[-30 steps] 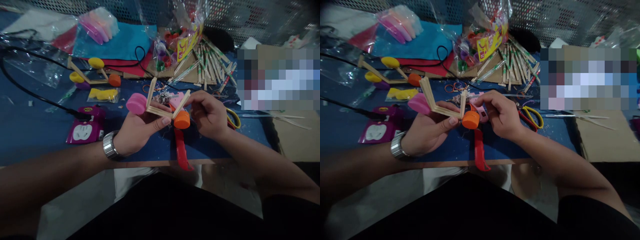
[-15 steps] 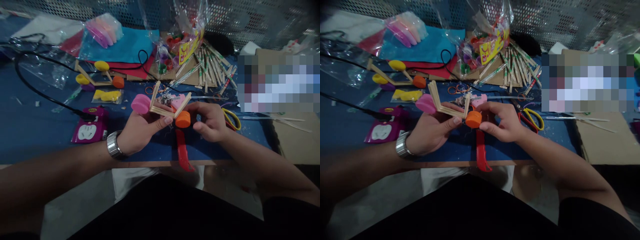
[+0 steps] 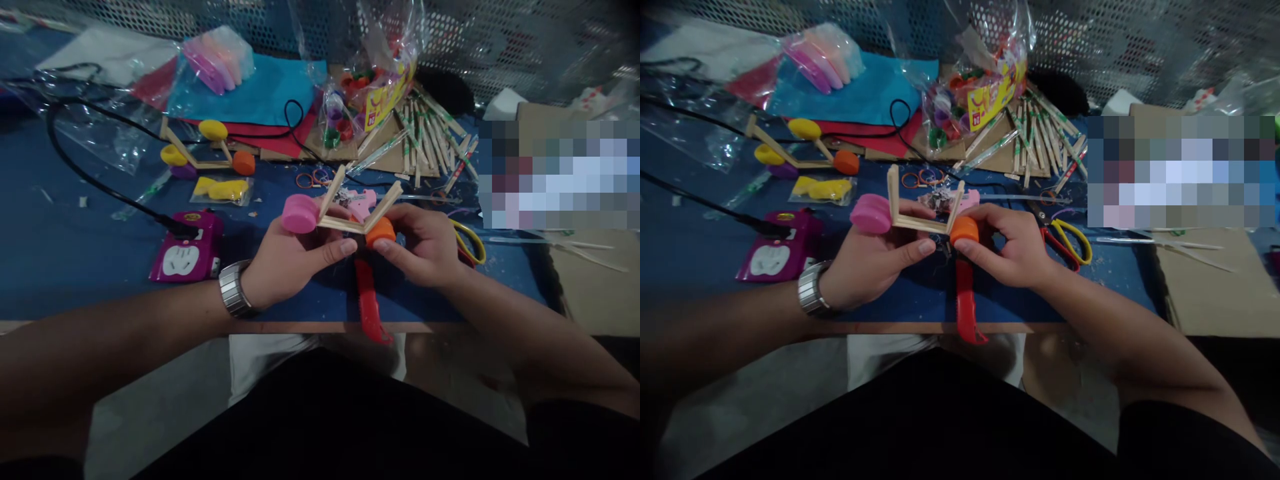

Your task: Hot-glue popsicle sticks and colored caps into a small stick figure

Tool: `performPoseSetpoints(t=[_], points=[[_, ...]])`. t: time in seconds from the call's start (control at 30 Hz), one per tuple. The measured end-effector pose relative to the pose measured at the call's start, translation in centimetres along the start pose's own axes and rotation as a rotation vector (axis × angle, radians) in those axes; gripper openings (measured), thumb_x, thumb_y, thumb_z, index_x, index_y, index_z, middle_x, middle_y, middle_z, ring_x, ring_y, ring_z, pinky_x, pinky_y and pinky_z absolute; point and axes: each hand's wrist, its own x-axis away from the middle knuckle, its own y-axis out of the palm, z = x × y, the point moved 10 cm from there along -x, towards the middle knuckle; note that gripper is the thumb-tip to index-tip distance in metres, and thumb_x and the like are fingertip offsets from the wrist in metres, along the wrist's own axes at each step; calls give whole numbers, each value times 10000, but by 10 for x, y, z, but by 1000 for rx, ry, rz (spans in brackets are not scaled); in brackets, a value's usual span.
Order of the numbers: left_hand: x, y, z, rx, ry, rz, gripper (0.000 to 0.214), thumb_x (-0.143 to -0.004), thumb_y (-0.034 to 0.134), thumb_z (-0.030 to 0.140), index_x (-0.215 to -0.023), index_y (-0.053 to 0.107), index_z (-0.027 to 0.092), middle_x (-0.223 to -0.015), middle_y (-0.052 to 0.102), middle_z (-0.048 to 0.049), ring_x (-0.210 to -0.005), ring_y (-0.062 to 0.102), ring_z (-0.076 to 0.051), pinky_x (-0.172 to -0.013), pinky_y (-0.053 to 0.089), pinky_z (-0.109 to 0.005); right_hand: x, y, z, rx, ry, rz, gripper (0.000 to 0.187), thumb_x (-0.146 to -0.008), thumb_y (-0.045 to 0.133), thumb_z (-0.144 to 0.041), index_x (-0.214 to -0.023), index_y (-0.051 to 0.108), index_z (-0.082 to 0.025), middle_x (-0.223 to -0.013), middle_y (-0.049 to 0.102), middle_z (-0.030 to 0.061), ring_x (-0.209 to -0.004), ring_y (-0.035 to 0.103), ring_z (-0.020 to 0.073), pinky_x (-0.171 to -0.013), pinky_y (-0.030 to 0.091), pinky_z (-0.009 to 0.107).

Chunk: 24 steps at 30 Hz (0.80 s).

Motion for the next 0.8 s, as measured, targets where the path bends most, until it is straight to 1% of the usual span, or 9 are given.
performPoseSetpoints(t=[0.1,0.2,0.27,0.33,0.4,0.5,0.6,0.7,0.8], points=[[2,0,-5,245,-62,30,515,-812,980,578,-1094,739,220,-880,685,-16,-731,628,-159,-681,548,-307,1,-7,13,-100,49,73,298,-944,856,-479,-1111,788,-241,-861,797,26,-672,695,173,-613,556,302],[2,-1,-10,443,-124,103,577,-920,782,774,-979,723,203,-886,699,-40,-690,621,-154,-625,535,-307,1,-12,26,-229,90,134,291,-967,842,-477,-1138,780,-250,-842,769,12,-648,677,158,-609,571,292],[1,-1,-15,494,-170,145,619,-975,679,809,-921,723,194,-843,704,-43,-670,625,-150,-606,542,-297,0,-14,32,-272,114,156,322,-958,849,-502,-1137,773,-245,-850,759,11,-640,664,152,-634,595,300],[0,-2,-17,501,-188,164,617,-990,674,795,-873,713,190,-793,693,-33,-662,633,-139,-595,545,-276,-1,-15,35,-292,123,166,359,-946,855,-527,-1135,767,-236,-869,752,18,-650,658,152,-663,613,311],[-1,-2,-17,479,-169,146,584,-960,745,764,-851,712,192,-767,677,-24,-673,641,-134,-595,548,-260,-2,-17,35,-320,103,179,375,-933,864,-535,-1130,763,-232,-875,740,26,-672,657,159,-664,613,316],[0,1,-16,426,-142,89,528,-871,883,695,-813,726,194,-758,655,-23,-678,620,-140,-591,542,-267,-3,-19,37,-389,65,211,363,-920,871,-529,-1105,763,-236,-876,716,34,-664,625,160,-585,571,297],[4,5,-19,391,-176,43,511,-876,895,655,-774,720,185,-769,664,-33,-661,590,-143,-572,513,-277,-3,-19,45,-438,93,244,389,-933,842,-574,-1124,745,-249,-908,701,35,-619,571,141,-494,510,270],[6,11,-20,373,-208,-24,438,-930,863,615,-891,769,188,-787,687,-26,-659,595,-136,-575,492,-268,-4,-18,47,-455,93,247,427,-936,820,-627,-1131,727,-258,-907,678,22,-575,532,121,-457,477,259],[7,18,-14,364,-173,-92,411,-973,825,602,-978,795,192,-773,686,-23,-666,596,-134,-595,488,-266,-7,-16,46,-506,76,223,432,-956,797,-630,-1203,721,-284,-918,665,8,-557,540,115,-458,471,272]])
